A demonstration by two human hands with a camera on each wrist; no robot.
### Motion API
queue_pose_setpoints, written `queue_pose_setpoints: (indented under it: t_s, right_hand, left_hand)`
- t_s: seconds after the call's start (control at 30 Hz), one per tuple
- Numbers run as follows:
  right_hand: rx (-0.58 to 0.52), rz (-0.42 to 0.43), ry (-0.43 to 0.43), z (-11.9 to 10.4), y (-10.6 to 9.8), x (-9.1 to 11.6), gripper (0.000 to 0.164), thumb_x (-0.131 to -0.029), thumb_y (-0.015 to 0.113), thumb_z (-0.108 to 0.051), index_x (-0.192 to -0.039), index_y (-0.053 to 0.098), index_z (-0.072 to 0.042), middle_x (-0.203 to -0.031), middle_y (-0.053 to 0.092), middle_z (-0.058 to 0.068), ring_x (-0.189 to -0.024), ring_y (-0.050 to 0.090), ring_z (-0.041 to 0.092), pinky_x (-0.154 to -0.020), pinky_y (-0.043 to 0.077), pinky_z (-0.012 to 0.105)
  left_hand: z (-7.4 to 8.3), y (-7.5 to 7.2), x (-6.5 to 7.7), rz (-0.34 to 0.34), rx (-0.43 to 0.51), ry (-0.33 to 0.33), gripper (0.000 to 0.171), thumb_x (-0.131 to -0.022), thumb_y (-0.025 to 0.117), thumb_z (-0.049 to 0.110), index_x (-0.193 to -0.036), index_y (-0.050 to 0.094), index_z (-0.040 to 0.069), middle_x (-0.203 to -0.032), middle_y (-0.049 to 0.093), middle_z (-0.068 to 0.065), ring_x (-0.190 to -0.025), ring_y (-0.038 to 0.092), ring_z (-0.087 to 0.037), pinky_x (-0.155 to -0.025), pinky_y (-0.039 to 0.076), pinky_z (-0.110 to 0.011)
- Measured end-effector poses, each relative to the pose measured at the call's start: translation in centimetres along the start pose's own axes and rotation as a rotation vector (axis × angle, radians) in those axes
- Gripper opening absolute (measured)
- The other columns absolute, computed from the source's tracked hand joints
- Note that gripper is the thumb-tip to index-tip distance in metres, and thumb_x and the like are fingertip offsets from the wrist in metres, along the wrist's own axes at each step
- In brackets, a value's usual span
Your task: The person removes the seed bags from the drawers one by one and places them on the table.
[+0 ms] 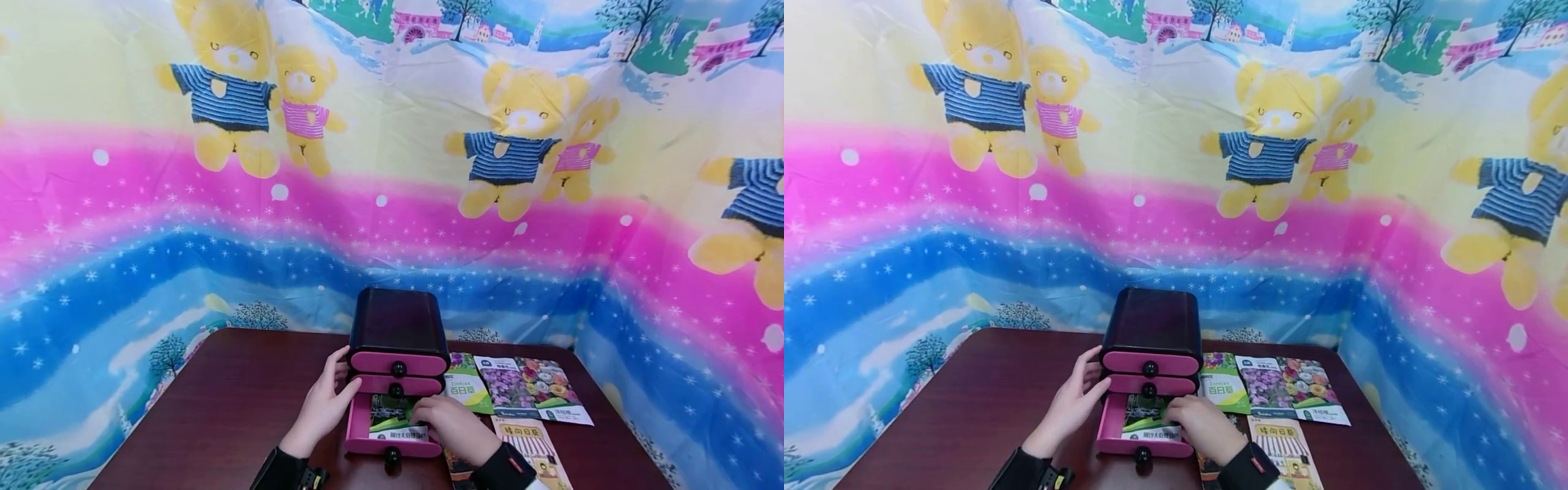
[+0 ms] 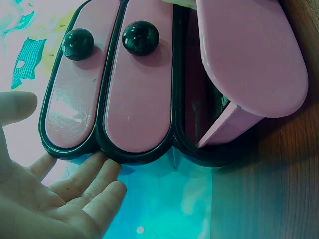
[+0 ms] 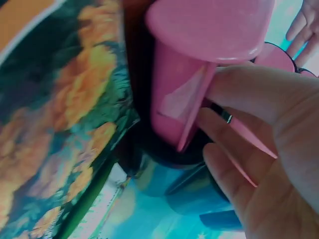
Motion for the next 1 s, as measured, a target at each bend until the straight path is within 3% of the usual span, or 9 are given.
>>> queue_pose_setpoints:
  t_s: [0.47, 0.63, 0.8, 1.0]
  right_hand:
    - [0.040, -0.134, 0.070, 0.3, 1.5, -1.8, 0.054, -0.083, 0.069, 0.016, -0.113, 0.078, -0.028, -0.114, 0.072, -0.011, -0.107, 0.067, 0.007, -0.092, 0.055, 0.031]
    - [0.044, -0.154, 0.055, 0.5, 2.0, -2.2, 0.060, -0.081, 0.067, 0.020, -0.115, 0.077, -0.029, -0.118, 0.072, -0.010, -0.110, 0.066, 0.007, -0.092, 0.055, 0.028]
    - [0.059, -0.133, 0.030, 0.6, 2.3, -2.3, 0.056, -0.081, 0.072, 0.015, -0.114, 0.078, -0.029, -0.117, 0.072, -0.010, -0.108, 0.067, 0.006, -0.090, 0.056, 0.027]
    - [0.019, -0.129, 0.007, 0.9, 2.5, -1.9, 0.049, -0.088, 0.071, 0.008, -0.116, 0.077, -0.030, -0.124, 0.071, -0.007, -0.113, 0.066, 0.007, -0.094, 0.055, 0.030]
  left_hand:
    - [0.0, -0.1, -0.1, 0.000, -0.007, -0.002, 0.062, -0.103, 0.063, 0.024, -0.157, 0.033, 0.020, -0.138, 0.056, -0.017, -0.133, 0.052, -0.036, -0.111, 0.041, -0.056]
    - [0.0, 0.0, -0.1, -0.006, 0.007, -0.003, 0.062, -0.103, 0.062, 0.025, -0.157, 0.032, 0.021, -0.139, 0.055, -0.018, -0.133, 0.051, -0.037, -0.112, 0.040, -0.056]
    - [0.1, 0.0, -0.1, -0.012, 0.015, -0.005, 0.062, -0.103, 0.062, 0.025, -0.157, 0.032, 0.020, -0.139, 0.055, -0.018, -0.134, 0.051, -0.037, -0.112, 0.040, -0.056]
    - [0.1, -0.1, -0.2, -0.006, 0.010, -0.005, 0.062, -0.102, 0.063, 0.024, -0.157, 0.033, 0.019, -0.139, 0.056, -0.018, -0.133, 0.052, -0.037, -0.112, 0.040, -0.056]
Point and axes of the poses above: each hand's wrist, its own x-axis away from the middle knuckle, its own y-axis out of the palm, z = x × y, the point moved 10 cm from there along -x, towards the middle knuckle
